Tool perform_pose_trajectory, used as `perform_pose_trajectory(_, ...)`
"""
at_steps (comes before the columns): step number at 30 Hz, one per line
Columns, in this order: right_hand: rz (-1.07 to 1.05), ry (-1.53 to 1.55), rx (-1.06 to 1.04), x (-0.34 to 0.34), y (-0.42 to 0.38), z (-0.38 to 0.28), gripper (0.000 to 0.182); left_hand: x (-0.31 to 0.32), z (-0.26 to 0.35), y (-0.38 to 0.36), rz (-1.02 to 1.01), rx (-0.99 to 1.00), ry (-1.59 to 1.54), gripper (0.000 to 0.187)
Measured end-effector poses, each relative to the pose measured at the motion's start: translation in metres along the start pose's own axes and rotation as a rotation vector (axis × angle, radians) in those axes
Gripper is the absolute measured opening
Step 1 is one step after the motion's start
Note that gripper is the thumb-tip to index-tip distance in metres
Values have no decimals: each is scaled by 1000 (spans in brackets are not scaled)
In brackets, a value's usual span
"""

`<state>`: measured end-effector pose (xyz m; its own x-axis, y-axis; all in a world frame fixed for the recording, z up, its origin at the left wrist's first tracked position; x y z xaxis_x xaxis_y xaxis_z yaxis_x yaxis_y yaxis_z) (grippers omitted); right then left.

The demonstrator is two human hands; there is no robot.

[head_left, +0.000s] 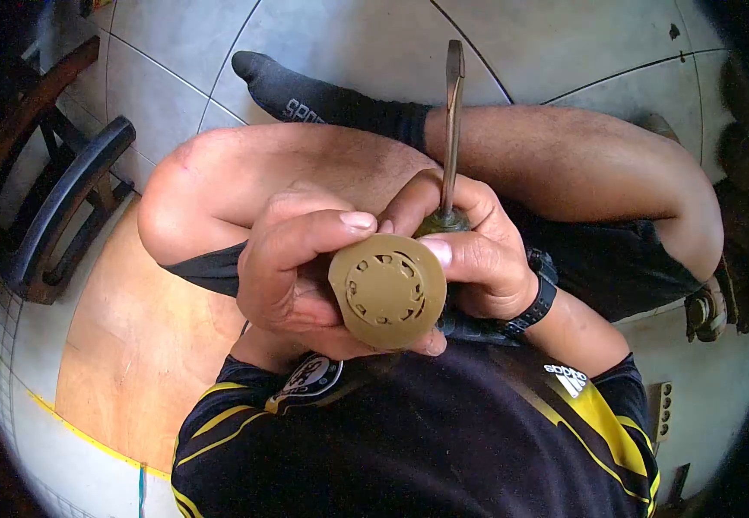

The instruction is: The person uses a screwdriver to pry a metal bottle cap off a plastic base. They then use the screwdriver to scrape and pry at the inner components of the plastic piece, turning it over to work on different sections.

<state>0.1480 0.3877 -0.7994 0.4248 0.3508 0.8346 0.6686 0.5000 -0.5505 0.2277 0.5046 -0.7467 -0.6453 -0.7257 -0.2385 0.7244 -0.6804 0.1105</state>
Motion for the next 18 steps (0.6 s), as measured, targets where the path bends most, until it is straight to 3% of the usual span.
perform_pose_trajectory(3, 16, -21, -12, 1, -8, 3, 27, 5, 10, 4, -2, 72, -7, 88)
perform_pose_trajectory(5, -118, 108, -172, 1, -6, 5, 19, 5, 14, 6, -1, 63, 76, 87)
perform_pose_trajectory(8, -72, 32, -221, 2, -11, 2, 23, 7, 20, 16, -52, 172, 106, 85)
perform_pose_trajectory(18, -222, 139, -187, 6, -11, 6, 25, 2, 35, 26, -91, 255, 207, 78)
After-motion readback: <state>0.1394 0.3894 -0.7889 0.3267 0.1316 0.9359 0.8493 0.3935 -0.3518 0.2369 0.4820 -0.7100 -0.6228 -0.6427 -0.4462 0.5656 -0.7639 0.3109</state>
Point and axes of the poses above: each hand's wrist, its own y-axis towards the middle knuckle, its own x-axis out of the palm, z = x × y, the point moved 5 cm from there along y, towards the middle knuckle, and after that the axes turned 13 degrees about x, right-handed, at the moved point
